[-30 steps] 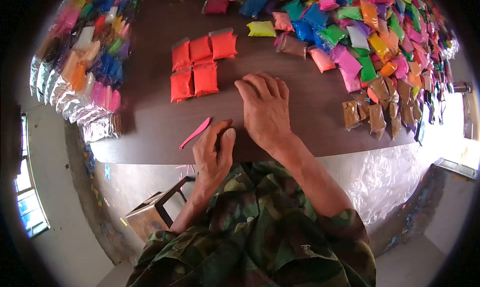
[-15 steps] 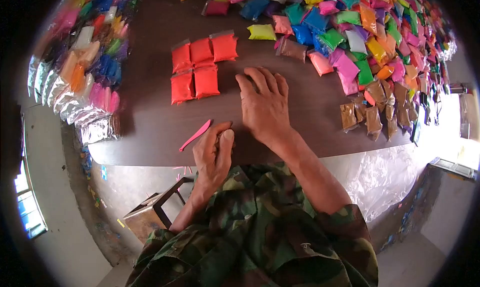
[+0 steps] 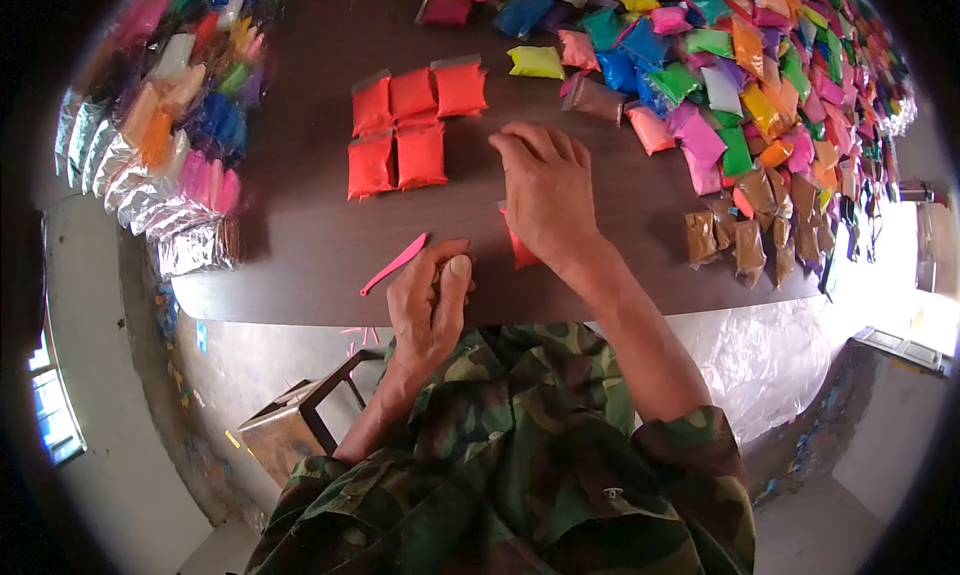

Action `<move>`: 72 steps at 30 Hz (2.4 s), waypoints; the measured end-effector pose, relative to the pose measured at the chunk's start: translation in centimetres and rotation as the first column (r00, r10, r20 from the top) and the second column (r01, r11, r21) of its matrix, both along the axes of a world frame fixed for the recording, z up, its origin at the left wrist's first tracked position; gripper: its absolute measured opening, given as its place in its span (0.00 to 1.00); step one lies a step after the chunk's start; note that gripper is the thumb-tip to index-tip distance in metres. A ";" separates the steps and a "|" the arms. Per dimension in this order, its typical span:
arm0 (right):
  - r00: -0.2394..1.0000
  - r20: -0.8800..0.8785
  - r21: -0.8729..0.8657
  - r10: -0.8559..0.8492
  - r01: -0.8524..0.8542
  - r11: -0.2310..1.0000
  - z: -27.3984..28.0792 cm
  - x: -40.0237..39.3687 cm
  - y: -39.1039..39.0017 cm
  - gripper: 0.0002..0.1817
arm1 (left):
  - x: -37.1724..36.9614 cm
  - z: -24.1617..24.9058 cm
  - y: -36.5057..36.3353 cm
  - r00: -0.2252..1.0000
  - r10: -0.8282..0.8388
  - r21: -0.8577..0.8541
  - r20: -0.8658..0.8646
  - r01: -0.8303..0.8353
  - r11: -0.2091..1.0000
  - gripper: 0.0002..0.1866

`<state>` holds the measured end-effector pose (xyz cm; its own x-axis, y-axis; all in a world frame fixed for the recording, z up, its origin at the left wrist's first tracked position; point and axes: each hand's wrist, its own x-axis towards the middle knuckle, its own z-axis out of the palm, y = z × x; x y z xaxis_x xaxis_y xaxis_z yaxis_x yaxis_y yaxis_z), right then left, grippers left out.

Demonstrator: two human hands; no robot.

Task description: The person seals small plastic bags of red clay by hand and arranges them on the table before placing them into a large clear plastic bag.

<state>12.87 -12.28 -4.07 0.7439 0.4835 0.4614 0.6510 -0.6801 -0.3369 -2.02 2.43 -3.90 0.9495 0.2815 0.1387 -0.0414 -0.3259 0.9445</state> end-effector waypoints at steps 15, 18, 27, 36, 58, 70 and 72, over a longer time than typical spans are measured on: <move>0.999 -0.008 -0.045 -0.034 0.034 0.998 0.7 -0.4 1.1 0.22 | 0.4 0.5 0.2 0.998 -0.041 -0.016 -0.046 0.040 0.999 0.10; 0.999 -0.012 -0.037 -0.036 0.035 0.999 0.5 0.5 1.0 0.20 | 0.4 0.7 -0.1 0.998 -0.036 -0.047 -0.047 0.034 0.998 0.10; 0.945 -0.298 0.248 0.137 -0.062 0.967 0.3 2.0 -1.2 0.14 | -0.2 -0.2 0.2 0.999 -0.021 0.043 0.034 0.019 0.999 0.12; 0.999 -0.043 0.028 -0.031 0.033 0.999 0.6 -1.3 -0.2 0.18 | 0.1 -0.3 0.3 0.999 -0.030 0.030 0.017 0.030 0.999 0.12; 0.892 -0.449 0.432 0.054 0.164 0.887 1.9 -1.7 -1.1 0.15 | 1.0 1.0 -0.7 1.000 -0.014 0.079 0.023 0.012 0.997 0.12; 0.912 -0.125 0.095 -0.389 0.402 0.911 0.4 -10.1 -3.7 0.17 | 3.2 1.7 -2.9 0.995 -0.095 0.432 -0.018 0.093 0.897 0.13; 0.930 -0.182 0.224 -0.320 0.356 0.907 0.2 -10.3 -3.7 0.18 | 3.1 1.3 -2.7 0.993 -0.106 0.321 -0.045 0.115 0.940 0.13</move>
<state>2.62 -15.95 -3.83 0.9070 0.0750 0.4144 0.3318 -0.7331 -0.5936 1.06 -0.31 -2.61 0.9767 0.1186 0.1786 -0.0707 -0.6082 0.7906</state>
